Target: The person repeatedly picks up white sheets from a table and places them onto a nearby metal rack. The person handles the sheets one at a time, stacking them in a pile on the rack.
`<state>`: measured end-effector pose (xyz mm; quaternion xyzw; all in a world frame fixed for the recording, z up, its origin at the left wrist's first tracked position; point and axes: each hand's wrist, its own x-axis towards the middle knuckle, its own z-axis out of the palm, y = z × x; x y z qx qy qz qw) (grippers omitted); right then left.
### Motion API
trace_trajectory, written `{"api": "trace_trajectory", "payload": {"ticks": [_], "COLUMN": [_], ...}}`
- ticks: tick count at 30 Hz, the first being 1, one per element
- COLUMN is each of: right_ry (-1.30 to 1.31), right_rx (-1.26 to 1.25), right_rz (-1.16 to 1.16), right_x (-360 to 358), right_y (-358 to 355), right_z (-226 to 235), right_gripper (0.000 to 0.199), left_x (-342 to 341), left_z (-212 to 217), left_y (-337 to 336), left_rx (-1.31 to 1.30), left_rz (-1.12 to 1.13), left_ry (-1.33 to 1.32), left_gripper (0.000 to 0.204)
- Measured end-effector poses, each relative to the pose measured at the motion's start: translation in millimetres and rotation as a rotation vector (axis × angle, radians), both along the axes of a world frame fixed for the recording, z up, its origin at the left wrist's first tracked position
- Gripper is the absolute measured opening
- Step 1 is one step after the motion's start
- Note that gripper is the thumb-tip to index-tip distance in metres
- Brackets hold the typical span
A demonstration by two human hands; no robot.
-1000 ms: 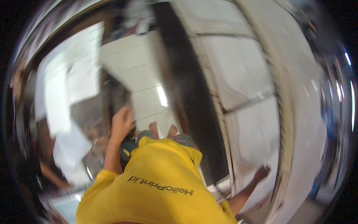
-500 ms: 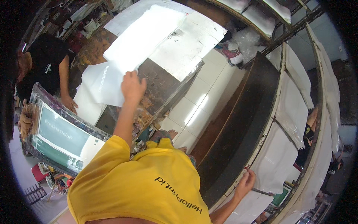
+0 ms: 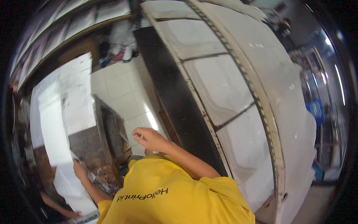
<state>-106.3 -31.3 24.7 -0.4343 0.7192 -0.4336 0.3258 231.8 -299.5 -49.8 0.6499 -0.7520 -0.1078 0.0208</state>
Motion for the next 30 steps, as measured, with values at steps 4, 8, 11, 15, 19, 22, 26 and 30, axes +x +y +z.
{"api": "trace_trajectory", "payload": {"ticks": [4, 8, 11, 15, 19, 22, 26, 30], "right_ry": [-0.071, -0.200, -0.113, 0.045, -0.007, 0.085, 0.266, 0.221], "right_rx": [0.005, 0.093, 0.008, -0.154, 0.099, 0.018, 0.001, 0.023], "right_rz": [0.059, 0.157, 0.200, 0.145, 0.172, 0.078, -0.100, -0.444], "right_x": [2, 7, 9, 2, -41, -70, -147, -266], "right_y": [-11, -20, -32, -44, -38, -31, -19, 36], "right_z": [10, 17, 17, 16, 24, 31, 40, 63], "right_gripper": [0.025, 0.038, 0.049, 0.049, 0.040, 0.025, 0.018, 0.021], "left_x": [-18, -76, -142, -206, -235, -248, -250, -220], "left_z": [6, 29, 45, 63, 76, 83, 75, 44], "left_y": [3, 27, 72, 126, 143, 150, 132, 92], "left_rx": [-0.034, -0.026, -0.080, 0.045, 0.188, 0.236, 0.121, -0.033], "left_rz": [-0.029, -0.274, -0.516, -0.640, -0.726, -0.783, -0.686, -0.430], "left_ry": [-0.044, 0.289, 0.582, 0.821, 0.751, 0.903, 0.902, 0.746], "left_gripper": [0.030, 0.024, 0.021, 0.021, 0.018, 0.015, 0.018, 0.018]}}
